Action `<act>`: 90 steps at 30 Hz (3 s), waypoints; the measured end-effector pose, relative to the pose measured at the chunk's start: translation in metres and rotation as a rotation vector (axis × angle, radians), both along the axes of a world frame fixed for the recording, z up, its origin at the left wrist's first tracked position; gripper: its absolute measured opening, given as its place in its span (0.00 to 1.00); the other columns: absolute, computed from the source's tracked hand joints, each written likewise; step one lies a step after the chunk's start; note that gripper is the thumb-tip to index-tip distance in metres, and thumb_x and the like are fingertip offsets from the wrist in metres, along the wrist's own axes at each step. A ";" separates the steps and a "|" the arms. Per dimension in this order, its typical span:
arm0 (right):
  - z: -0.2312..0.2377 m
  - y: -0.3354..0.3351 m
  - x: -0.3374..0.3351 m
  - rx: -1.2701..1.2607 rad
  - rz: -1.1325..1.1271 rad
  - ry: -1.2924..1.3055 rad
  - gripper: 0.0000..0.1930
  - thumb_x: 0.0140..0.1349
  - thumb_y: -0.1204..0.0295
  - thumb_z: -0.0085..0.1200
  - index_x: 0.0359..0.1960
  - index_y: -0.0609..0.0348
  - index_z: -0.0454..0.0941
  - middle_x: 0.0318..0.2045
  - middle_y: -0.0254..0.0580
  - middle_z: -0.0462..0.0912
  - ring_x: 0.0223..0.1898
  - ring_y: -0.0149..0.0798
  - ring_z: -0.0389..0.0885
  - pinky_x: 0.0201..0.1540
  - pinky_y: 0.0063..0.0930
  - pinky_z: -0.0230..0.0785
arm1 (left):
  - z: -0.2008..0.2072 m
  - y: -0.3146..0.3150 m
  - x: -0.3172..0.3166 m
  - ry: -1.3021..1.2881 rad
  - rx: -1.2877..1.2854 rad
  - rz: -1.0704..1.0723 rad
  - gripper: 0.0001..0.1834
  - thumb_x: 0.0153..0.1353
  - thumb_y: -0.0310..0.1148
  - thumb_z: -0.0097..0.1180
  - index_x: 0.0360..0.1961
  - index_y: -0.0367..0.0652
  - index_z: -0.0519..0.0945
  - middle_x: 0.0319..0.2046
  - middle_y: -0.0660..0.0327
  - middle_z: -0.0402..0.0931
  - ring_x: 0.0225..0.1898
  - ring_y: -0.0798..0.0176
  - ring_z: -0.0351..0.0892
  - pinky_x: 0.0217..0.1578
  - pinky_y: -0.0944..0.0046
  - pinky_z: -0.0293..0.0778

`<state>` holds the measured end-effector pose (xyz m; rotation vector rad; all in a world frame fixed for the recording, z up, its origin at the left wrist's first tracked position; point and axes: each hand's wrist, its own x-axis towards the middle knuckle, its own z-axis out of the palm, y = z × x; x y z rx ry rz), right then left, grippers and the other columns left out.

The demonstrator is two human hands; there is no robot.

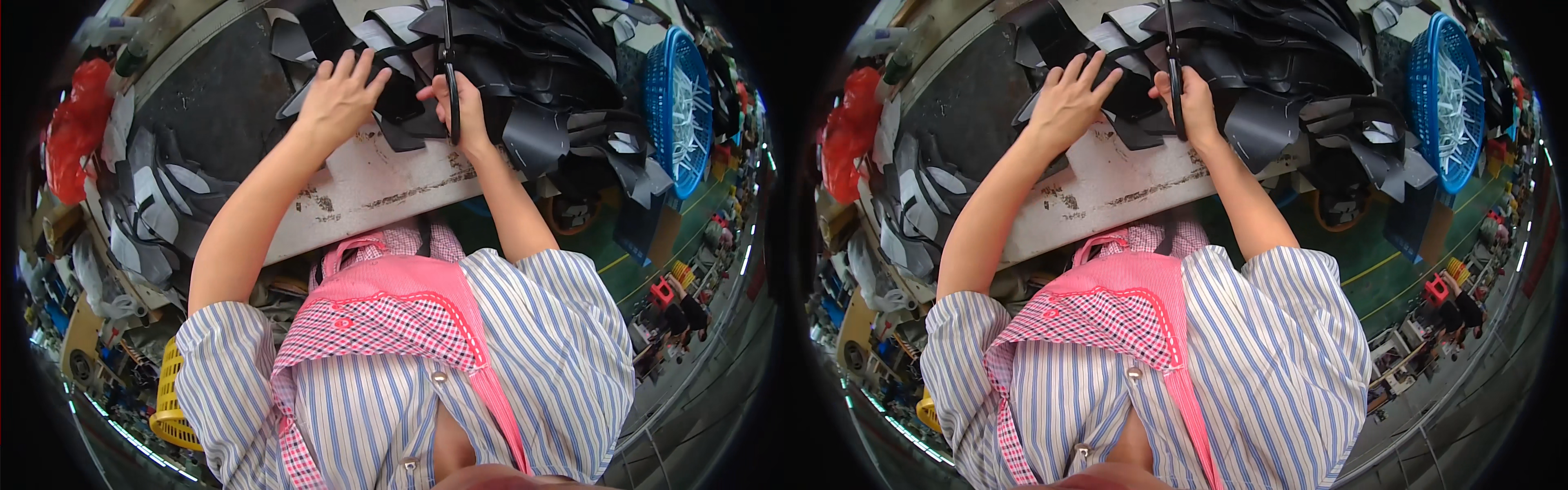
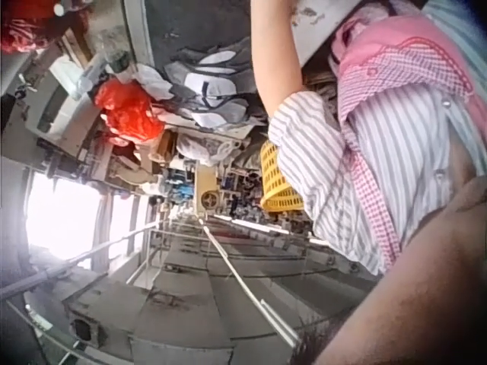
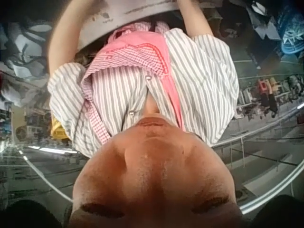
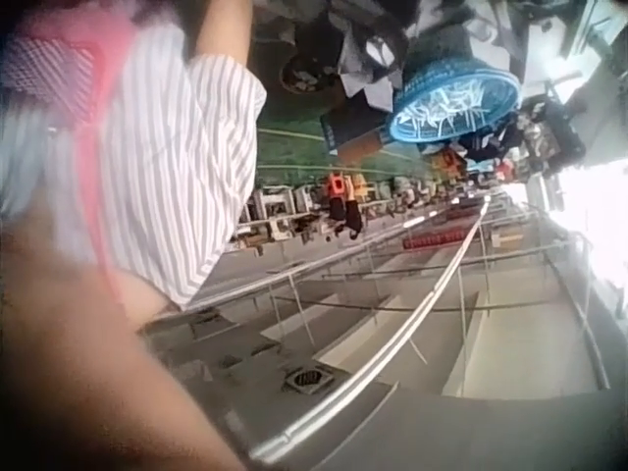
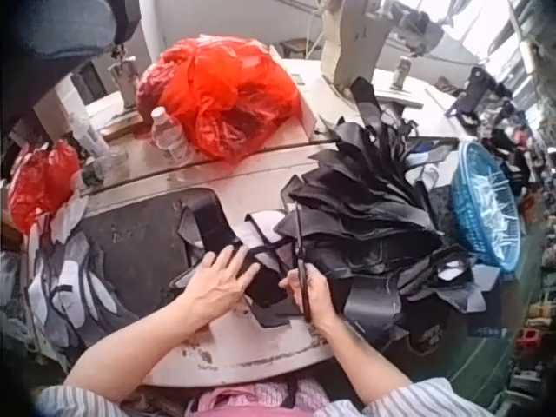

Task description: The recorder is using scissors to trim excess material from shoe upper components on a factory workbench.

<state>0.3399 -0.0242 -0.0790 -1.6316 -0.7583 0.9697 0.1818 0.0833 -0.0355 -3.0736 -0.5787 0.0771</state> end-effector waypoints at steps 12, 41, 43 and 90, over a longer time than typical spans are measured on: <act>-0.021 -0.013 -0.012 -0.250 -0.049 -0.379 0.18 0.52 0.58 0.52 0.24 0.64 0.68 0.20 0.41 0.78 0.23 0.32 0.76 0.28 0.24 0.66 | -0.009 -0.011 -0.004 -0.046 0.118 -0.196 0.23 0.39 0.36 0.55 0.43 0.56 0.73 0.53 0.67 0.58 0.45 0.60 0.60 0.30 0.63 0.62; -0.029 -0.065 -0.065 -0.167 -0.113 -0.853 0.23 0.34 0.70 0.62 0.32 0.58 0.61 0.23 0.39 0.71 0.27 0.46 0.70 0.32 0.37 0.59 | -0.032 -0.026 0.013 -0.183 -0.375 -0.023 0.03 0.43 0.30 0.49 0.20 0.46 0.74 0.27 0.63 0.71 0.36 0.61 0.69 0.32 0.62 0.65; -0.036 -0.064 -0.068 -0.135 -0.117 -0.894 0.21 0.35 0.71 0.60 0.31 0.58 0.62 0.25 0.38 0.70 0.29 0.45 0.70 0.34 0.36 0.57 | -0.033 -0.004 0.015 -0.682 -0.648 0.397 0.06 0.47 0.29 0.46 0.23 0.42 0.75 0.21 0.56 0.73 0.24 0.55 0.72 0.26 0.60 0.68; 0.047 -0.069 -0.058 -0.269 0.476 0.394 0.26 0.45 0.43 0.51 0.25 0.57 0.66 0.11 0.24 0.62 0.09 0.19 0.58 0.10 0.12 0.47 | -0.031 -0.061 -0.074 -0.849 -1.615 1.332 0.26 0.51 0.42 0.50 0.46 0.35 0.64 0.26 0.56 0.72 0.30 0.66 0.72 0.33 0.69 0.65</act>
